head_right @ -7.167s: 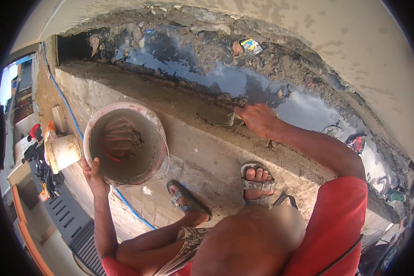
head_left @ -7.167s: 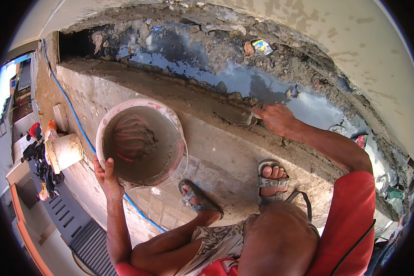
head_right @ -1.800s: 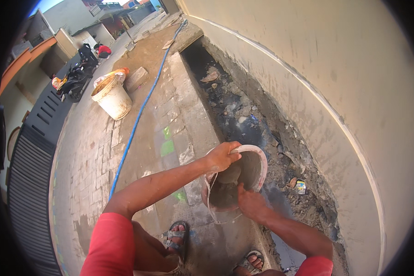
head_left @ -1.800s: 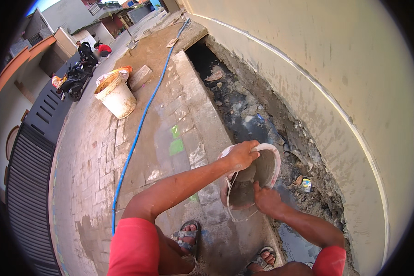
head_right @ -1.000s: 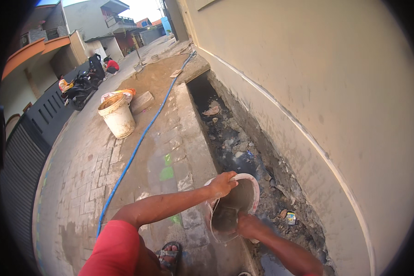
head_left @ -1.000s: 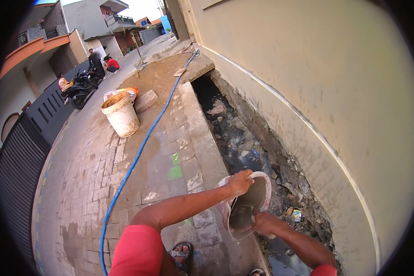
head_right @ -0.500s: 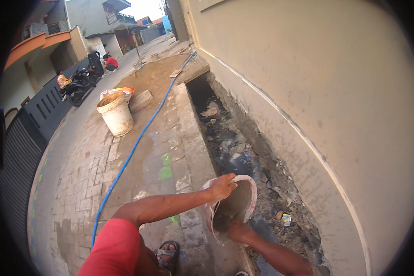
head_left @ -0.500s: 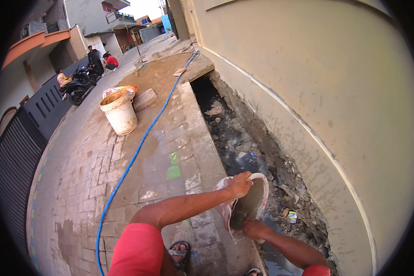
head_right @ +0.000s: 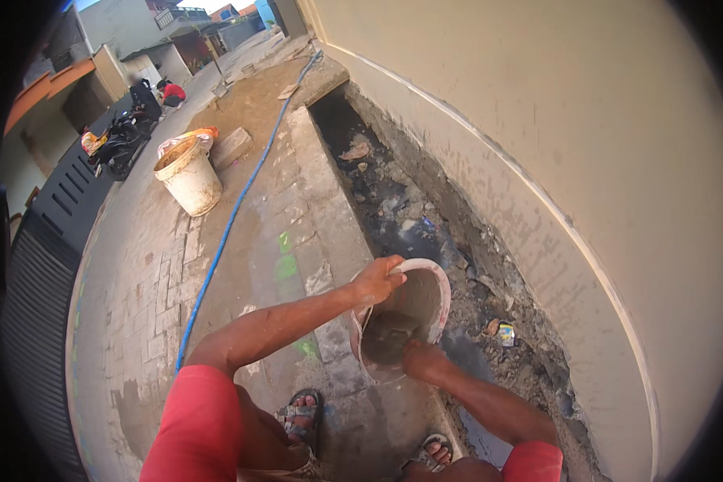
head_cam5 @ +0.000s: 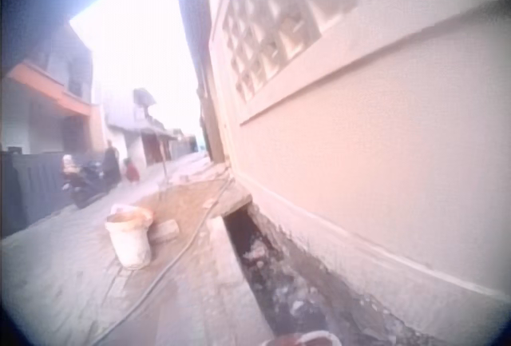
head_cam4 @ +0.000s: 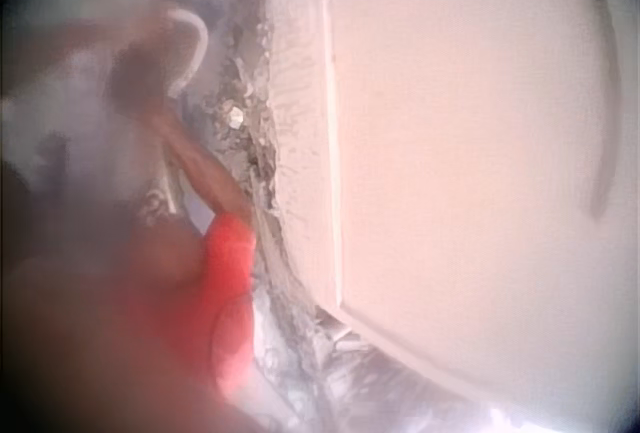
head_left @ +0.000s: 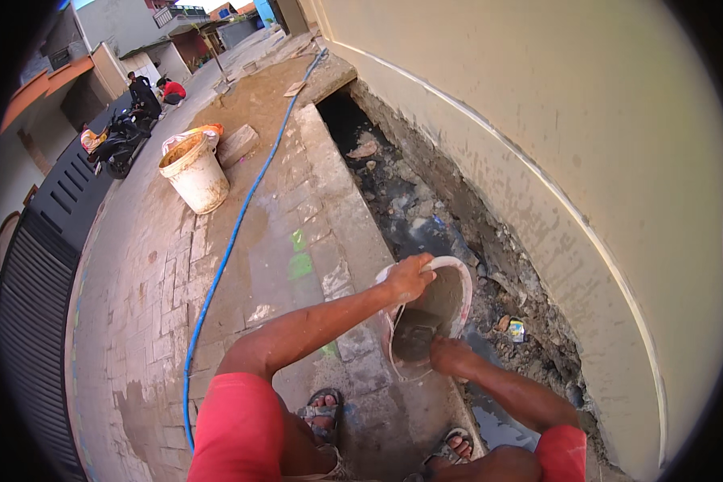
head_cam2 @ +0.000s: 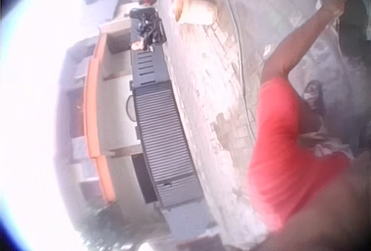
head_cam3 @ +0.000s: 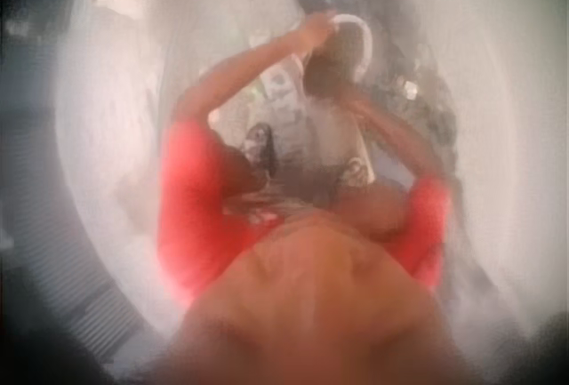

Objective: The person scoops wet cement from a bucket with a trowel and spreads it along a low wall or ledge. They repeatedly apply and smooth the cement, then walk into a cluttered room carrying a bag and bucket.

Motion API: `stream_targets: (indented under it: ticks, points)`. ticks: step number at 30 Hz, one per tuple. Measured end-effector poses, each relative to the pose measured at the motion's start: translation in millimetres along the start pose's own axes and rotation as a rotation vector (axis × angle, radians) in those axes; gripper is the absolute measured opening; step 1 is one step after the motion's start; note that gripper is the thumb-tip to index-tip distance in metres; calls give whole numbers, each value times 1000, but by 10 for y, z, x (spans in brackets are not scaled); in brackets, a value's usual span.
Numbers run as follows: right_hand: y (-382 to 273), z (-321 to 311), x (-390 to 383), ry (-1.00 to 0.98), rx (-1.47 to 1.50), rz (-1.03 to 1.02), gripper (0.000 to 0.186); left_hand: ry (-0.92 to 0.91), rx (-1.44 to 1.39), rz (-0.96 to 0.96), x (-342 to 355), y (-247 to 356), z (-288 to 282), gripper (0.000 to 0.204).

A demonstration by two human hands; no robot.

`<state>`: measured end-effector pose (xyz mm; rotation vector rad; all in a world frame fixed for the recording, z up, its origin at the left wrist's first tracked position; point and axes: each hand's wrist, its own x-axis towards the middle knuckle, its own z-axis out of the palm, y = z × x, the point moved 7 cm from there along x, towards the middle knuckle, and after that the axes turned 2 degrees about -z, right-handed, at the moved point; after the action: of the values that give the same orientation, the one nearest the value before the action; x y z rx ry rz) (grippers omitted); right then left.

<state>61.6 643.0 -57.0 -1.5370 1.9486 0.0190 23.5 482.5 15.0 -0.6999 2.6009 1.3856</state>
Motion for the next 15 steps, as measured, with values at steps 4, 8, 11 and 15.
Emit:
stream_targets:
  ticks: [4, 8, 11, 15]
  points:
    - [151, -310, -249, 55, 258, -98, 38, -79, -152, 180, -33, -87, 8, 21]
    - [249, -658, -209, 390, 113, 105, 32, -65, -197, 198, -25, -104, 42, 21]
    - [143, -485, -60, 404, -15, 251, 33, -4, -113, 261, -20, 7, -20, 21]
    - [50, -167, 33, 196, -113, 182, 32, -22, -161, 144, 26, 12, -118, 20]
